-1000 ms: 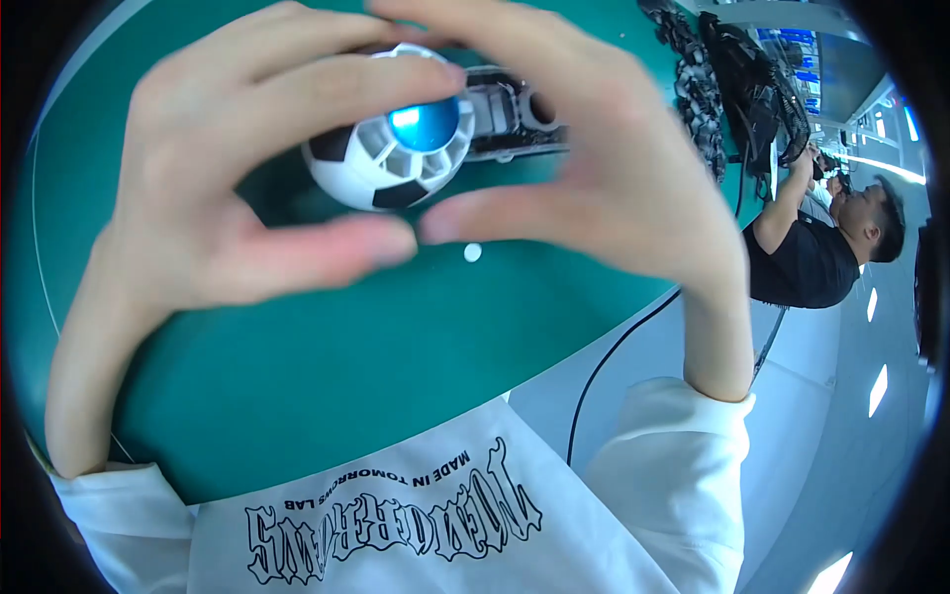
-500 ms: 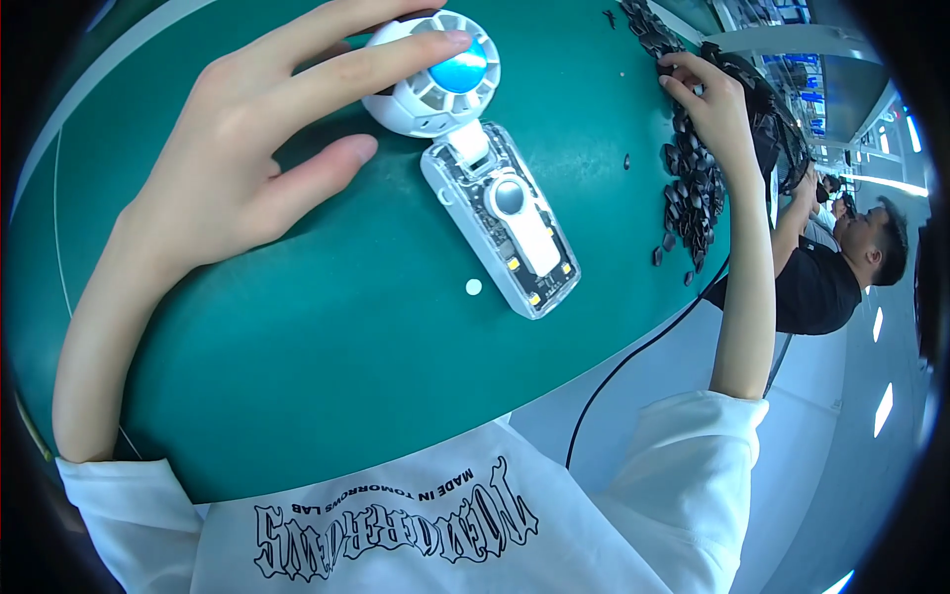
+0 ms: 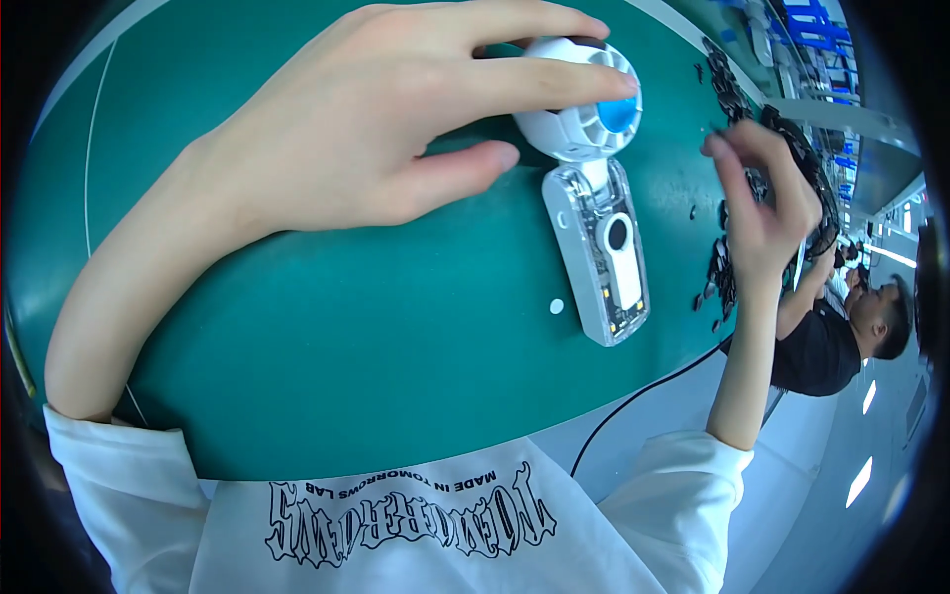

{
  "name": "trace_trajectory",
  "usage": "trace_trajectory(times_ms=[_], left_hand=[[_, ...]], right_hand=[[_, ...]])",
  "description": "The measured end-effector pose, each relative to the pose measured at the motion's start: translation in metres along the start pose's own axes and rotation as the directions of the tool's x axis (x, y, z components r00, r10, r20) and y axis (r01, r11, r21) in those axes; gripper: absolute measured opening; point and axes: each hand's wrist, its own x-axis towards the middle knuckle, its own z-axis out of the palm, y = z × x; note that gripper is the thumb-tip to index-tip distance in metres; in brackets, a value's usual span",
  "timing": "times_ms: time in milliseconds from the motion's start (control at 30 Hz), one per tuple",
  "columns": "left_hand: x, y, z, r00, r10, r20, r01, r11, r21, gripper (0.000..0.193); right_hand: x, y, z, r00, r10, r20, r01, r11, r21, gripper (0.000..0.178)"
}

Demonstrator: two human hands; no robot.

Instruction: Assembling the components of small handheld electric fans on a production line.

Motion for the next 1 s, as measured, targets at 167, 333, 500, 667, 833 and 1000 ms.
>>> trace_trajectory(times_ms=[167,333,500,667,833,1000], left_hand=[[0.022,0.002,0.013,0.988,0.116,-0.097,-0.119,0.993,-0.021,0.064],[0.031,0.016,0.031,0.968,0.181,-0.177,-0.186,0.982,-0.013,0.062],[0.042,0.018,0.038,0.973,0.171,-0.155,-0.182,0.982,-0.055,0.059],[0.048,0.015,0.042,0.969,0.182,-0.166,-0.193,0.98,-0.052,0.058],[0.055,0.016,0.048,0.964,0.201,-0.172,-0.212,0.976,-0.049,0.056],[0.06,0.013,0.052,0.961,0.212,-0.178,-0.225,0.973,-0.053,0.055]], right_hand=[[0.005,-0.048,-0.01,0.967,-0.25,0.045,0.235,0.947,0.22,0.023],[-0.007,-0.047,-0.004,0.974,-0.227,-0.012,0.225,0.955,0.195,0.024],[-0.012,-0.035,-0.003,0.895,-0.41,-0.174,0.425,0.903,0.06,0.022],[-0.01,-0.042,-0.014,0.907,-0.409,-0.098,0.412,0.911,0.011,0.022],[-0.005,-0.04,-0.019,0.929,-0.364,-0.069,0.369,0.925,0.089,0.023],[-0.017,-0.032,-0.026,0.957,-0.288,-0.035,0.286,0.915,0.287,0.026]])
